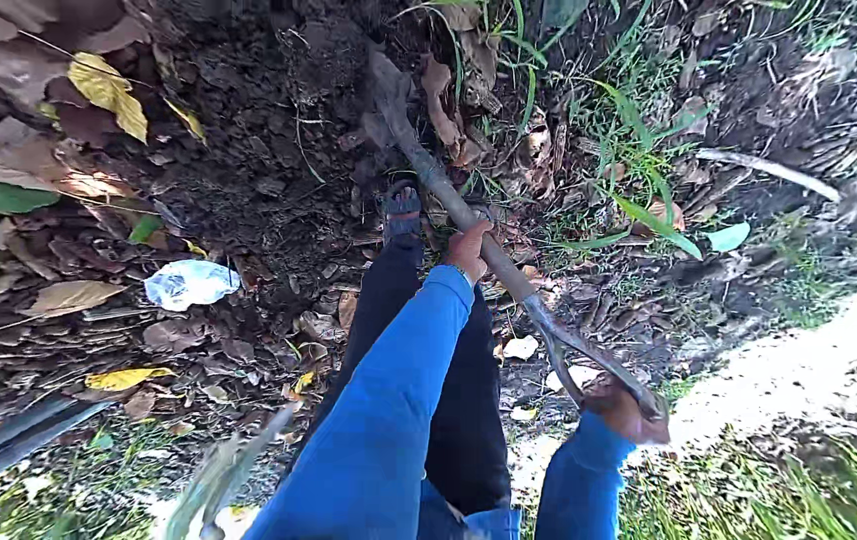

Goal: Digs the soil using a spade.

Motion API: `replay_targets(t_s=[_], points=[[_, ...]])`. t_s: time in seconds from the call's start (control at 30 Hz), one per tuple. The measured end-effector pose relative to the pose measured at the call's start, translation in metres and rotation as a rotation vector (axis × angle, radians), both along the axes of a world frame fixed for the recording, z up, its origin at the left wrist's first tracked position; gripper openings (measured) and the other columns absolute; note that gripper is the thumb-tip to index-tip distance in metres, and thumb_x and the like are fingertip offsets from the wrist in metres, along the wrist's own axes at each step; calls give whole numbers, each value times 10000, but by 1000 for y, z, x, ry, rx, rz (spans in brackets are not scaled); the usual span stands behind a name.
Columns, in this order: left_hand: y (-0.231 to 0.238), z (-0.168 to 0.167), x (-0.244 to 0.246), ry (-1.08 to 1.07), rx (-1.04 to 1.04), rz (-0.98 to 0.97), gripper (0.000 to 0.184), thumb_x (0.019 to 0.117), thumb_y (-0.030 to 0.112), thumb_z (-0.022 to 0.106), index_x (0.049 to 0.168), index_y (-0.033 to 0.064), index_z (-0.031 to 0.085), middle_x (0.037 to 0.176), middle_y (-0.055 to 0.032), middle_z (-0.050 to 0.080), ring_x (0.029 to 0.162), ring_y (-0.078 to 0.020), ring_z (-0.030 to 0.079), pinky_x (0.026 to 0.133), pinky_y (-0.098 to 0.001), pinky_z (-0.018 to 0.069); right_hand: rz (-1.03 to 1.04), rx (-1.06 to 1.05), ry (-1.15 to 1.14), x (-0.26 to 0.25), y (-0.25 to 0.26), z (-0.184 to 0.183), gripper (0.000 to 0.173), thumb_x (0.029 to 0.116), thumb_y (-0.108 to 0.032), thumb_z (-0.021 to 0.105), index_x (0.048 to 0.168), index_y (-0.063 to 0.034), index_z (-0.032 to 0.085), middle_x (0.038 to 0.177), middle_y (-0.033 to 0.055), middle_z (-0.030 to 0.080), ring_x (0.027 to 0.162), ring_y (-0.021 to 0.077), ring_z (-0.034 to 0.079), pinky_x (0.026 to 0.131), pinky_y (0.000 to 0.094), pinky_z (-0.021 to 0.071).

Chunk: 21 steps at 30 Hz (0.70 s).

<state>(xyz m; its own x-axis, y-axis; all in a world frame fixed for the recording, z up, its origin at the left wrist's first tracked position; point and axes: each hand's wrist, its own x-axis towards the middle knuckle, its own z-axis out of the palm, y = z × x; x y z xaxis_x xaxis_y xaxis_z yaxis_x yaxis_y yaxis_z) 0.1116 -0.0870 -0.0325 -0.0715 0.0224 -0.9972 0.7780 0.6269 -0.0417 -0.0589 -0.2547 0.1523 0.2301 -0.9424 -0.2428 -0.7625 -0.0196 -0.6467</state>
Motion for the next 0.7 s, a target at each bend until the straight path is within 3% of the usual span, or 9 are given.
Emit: replay_targets(t_s=[0.07,0.13,0.2,0.27,0.33,0.43,0.53,0.63,0.7], points=[[17,30,26,-73,-91,140,47,961,154,550,970,115,525,760,-52,554,618,-180,564,583,-357,538,385,-125,-215,16,2,31,244,675,36,735,894,-26,650,766,-54,683,673,31,663,630,252,604],[42,62,53,-206,-200,285,186,986,196,436,811,159,490,652,5,519,539,-130,538,538,-307,524,829,-130,-351,45,7,71,151,821,-179,778,860,-140,637,798,-51,673,755,67,671,707,279,598],[83,88,58,-339,-319,410,264,982,273,387,769,173,505,605,28,515,511,-108,539,522,-283,518,1185,-111,-368,62,32,112,278,953,-340,648,769,-149,564,678,12,597,641,146,615,625,342,551],[123,116,35,-447,-433,485,226,946,314,449,804,170,547,601,45,513,487,-76,531,483,-234,495,1430,-24,-344,53,61,146,302,998,-340,574,758,-156,577,645,21,590,604,171,589,619,351,532],[148,140,14,-521,-512,477,187,949,327,542,828,190,581,604,72,485,464,-40,495,447,-180,444,1569,64,-331,42,81,169,280,1013,-268,564,761,-155,610,652,14,604,621,172,589,648,339,531],[160,148,-20,-443,-581,585,183,857,294,682,766,148,621,577,52,514,453,-60,534,441,-204,483,1675,167,-233,26,86,205,256,1004,-191,577,763,-149,653,664,14,634,642,172,613,681,334,542],[162,161,-54,-304,-529,644,222,860,264,622,694,121,590,541,20,509,440,-105,539,445,-259,500,1693,250,-191,-2,78,218,264,992,-191,585,745,-132,659,672,29,656,641,183,629,676,347,548],[169,160,-57,-109,-246,384,334,997,261,369,703,145,478,524,15,483,423,-116,512,438,-275,494,1728,248,-162,-22,84,192,303,973,-248,542,703,-140,626,652,27,642,619,191,621,638,371,535],[181,140,-45,5,-11,120,258,1022,253,456,788,145,482,558,11,475,431,-118,491,435,-274,477,1792,171,-141,-23,109,158,294,960,-252,518,702,-149,616,660,19,638,617,201,624,601,384,532]])
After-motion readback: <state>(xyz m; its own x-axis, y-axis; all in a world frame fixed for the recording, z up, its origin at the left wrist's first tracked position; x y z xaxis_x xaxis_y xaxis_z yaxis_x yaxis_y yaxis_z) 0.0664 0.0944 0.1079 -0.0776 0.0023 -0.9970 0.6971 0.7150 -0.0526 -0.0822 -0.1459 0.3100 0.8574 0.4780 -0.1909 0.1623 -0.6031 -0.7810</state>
